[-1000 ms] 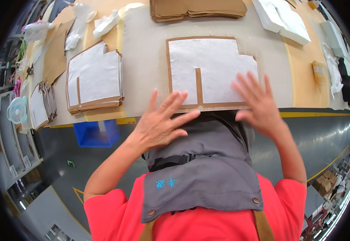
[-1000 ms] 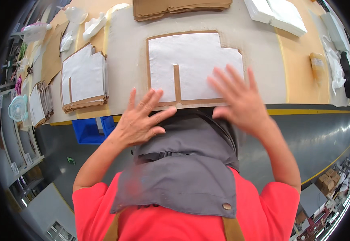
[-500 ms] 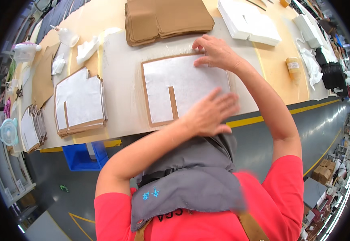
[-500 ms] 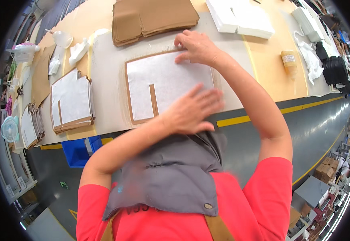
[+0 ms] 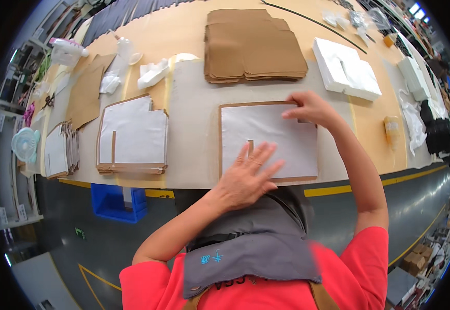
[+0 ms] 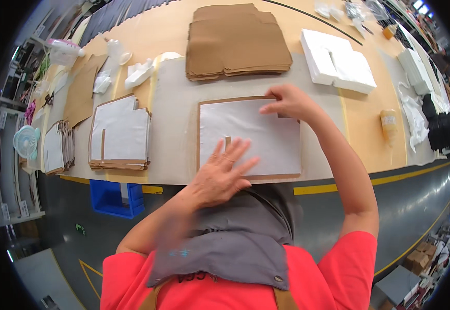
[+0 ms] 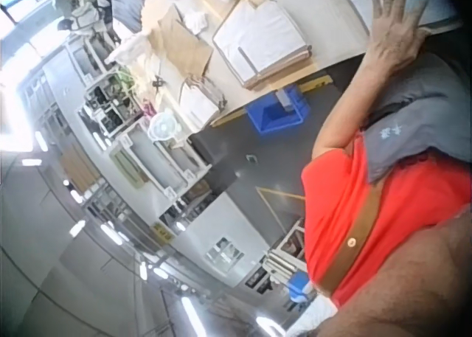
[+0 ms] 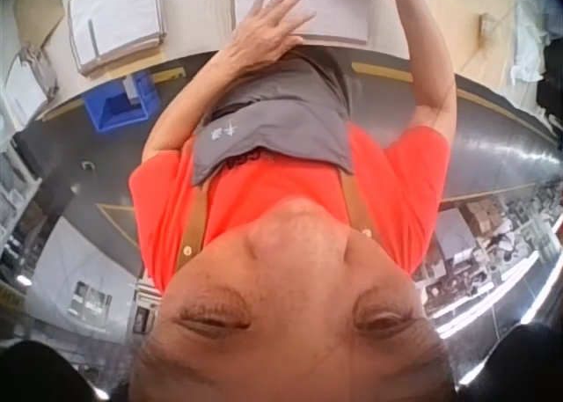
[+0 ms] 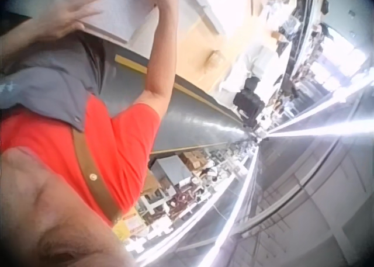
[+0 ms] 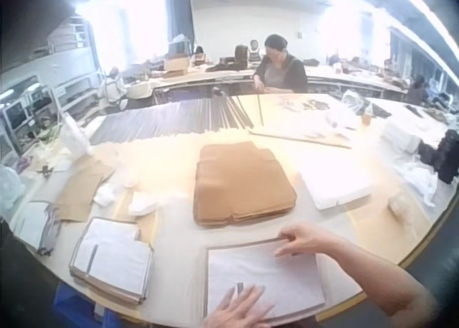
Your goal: The person applies glue from a squeeze bottle onto brown cardboard pieces and then places white paper cutouts on top, pressing them down to adhere. The person repeats this process for multiple units, stacking the finished items on the table.
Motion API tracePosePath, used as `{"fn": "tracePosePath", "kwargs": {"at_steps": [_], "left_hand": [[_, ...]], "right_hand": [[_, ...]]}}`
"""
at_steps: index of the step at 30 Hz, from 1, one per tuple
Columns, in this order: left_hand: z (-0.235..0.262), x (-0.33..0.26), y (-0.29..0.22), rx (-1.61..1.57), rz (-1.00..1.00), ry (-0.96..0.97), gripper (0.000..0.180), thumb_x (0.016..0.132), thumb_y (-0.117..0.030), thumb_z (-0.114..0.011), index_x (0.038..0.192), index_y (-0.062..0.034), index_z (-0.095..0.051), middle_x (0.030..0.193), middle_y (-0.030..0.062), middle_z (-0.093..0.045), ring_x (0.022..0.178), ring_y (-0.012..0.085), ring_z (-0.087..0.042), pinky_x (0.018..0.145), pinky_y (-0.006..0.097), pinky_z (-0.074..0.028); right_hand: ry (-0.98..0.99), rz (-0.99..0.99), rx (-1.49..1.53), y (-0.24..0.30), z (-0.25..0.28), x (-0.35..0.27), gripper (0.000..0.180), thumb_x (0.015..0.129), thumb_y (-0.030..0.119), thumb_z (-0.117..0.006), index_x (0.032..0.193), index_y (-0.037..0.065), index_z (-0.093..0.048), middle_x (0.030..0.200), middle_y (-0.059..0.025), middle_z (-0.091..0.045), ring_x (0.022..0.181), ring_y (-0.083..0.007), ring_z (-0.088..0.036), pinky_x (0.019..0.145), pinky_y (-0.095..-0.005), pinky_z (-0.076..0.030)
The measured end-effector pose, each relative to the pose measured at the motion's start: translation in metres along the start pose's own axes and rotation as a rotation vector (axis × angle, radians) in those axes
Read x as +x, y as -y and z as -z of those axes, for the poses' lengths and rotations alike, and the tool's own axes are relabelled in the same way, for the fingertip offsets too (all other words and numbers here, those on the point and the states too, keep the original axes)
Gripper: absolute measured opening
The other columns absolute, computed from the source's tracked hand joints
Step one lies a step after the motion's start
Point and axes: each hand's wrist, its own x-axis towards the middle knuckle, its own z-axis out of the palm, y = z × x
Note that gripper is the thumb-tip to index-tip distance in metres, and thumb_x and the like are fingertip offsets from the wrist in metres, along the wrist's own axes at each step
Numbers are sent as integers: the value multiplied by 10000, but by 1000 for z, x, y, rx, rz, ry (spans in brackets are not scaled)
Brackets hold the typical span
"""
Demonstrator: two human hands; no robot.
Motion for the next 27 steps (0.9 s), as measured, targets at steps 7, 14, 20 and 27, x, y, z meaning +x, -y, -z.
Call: {"fn": "tracePosePath", "kwargs": {"at_steps": [7, 14, 20, 27], "left_hand": [[44, -27, 37, -315, 485, -583, 644, 888, -96, -731, 1458, -13, -444, 1530, 194, -400, 1415, 305, -392, 1145, 419, -326], [89, -60, 34, -1367, 621, -654, 391, 901, -20, -720, 1274, 0, -607, 1122, -3, -670, 1016, 54, -598, 905, 224, -492], [202, -149, 76, -865, 899, -775, 355, 893, -59, -719, 1227, 25, -634, 1072, 42, -698, 944, 81, -635, 854, 252, -526], [231, -217, 156, -62, 1049, -662, 486, 896, -138, -720, 1339, -9, -570, 1245, 102, -648, 1125, 189, -619, 972, 313, -476]], "right_hand": [[-271, 174, -25, 84, -17, -96, 188, 821, 53, -729, 983, -6, -654, 774, -103, -662, 702, -170, -610, 637, -297, -486], [-124, 79, 538, 129, -2, -66, 224, 882, 59, -690, 1070, -55, -651, 896, -29, -690, 795, -74, -615, 710, -240, -492], [108, 210, 440, 202, -82, 45, 274, 875, 222, -716, 931, -43, -676, 797, -11, -642, 710, -63, -566, 599, -252, -454], [-12, 407, 161, 245, -150, 124, 324, 921, 286, -699, 1064, -4, -673, 895, -105, -697, 825, -168, -658, 720, -304, -524]]}}
